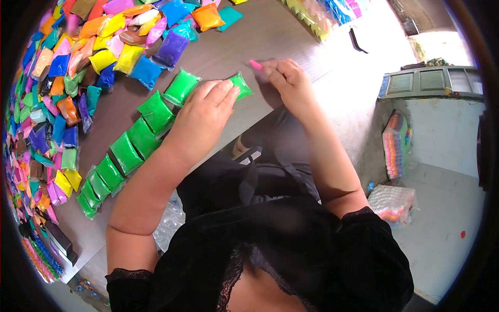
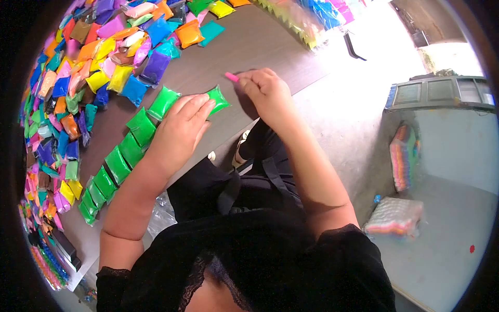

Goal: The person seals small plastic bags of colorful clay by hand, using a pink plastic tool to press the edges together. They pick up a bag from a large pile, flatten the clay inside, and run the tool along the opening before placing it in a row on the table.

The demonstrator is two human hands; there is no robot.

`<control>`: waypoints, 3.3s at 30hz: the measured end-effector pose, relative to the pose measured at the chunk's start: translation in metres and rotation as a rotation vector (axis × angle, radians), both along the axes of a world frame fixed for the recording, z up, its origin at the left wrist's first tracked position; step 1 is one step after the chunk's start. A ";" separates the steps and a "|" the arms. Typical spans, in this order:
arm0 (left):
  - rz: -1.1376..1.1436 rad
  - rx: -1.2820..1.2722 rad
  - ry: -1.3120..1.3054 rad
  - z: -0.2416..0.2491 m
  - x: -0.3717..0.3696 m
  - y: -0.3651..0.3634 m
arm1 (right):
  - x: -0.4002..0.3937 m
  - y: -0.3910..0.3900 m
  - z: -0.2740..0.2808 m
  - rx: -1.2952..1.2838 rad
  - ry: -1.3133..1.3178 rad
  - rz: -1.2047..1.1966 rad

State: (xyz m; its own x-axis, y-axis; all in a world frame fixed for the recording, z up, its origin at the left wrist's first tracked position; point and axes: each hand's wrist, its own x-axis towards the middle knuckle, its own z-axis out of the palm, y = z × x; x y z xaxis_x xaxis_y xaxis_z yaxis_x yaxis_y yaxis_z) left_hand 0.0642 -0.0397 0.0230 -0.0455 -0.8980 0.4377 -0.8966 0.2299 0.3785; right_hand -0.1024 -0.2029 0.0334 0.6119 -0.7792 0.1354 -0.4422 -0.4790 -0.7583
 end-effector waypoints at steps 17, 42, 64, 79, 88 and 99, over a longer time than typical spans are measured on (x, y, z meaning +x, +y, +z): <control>-0.010 -0.036 0.021 0.001 0.003 -0.003 | 0.014 -0.001 0.006 -0.344 0.217 0.138; -0.008 -0.089 0.032 0.001 0.004 -0.005 | 0.019 0.016 -0.013 -0.377 0.120 0.080; -0.014 -0.014 0.084 0.009 0.004 0.000 | 0.032 0.004 0.010 -0.196 0.134 0.261; 0.002 0.094 0.003 0.014 0.004 0.002 | 0.063 -0.011 0.037 -0.415 0.385 0.470; -0.023 0.035 0.049 0.004 0.006 0.001 | 0.054 -0.019 0.009 -0.231 0.199 0.266; 0.087 0.062 0.628 0.004 0.004 0.001 | 0.012 0.026 0.011 0.365 -0.035 0.231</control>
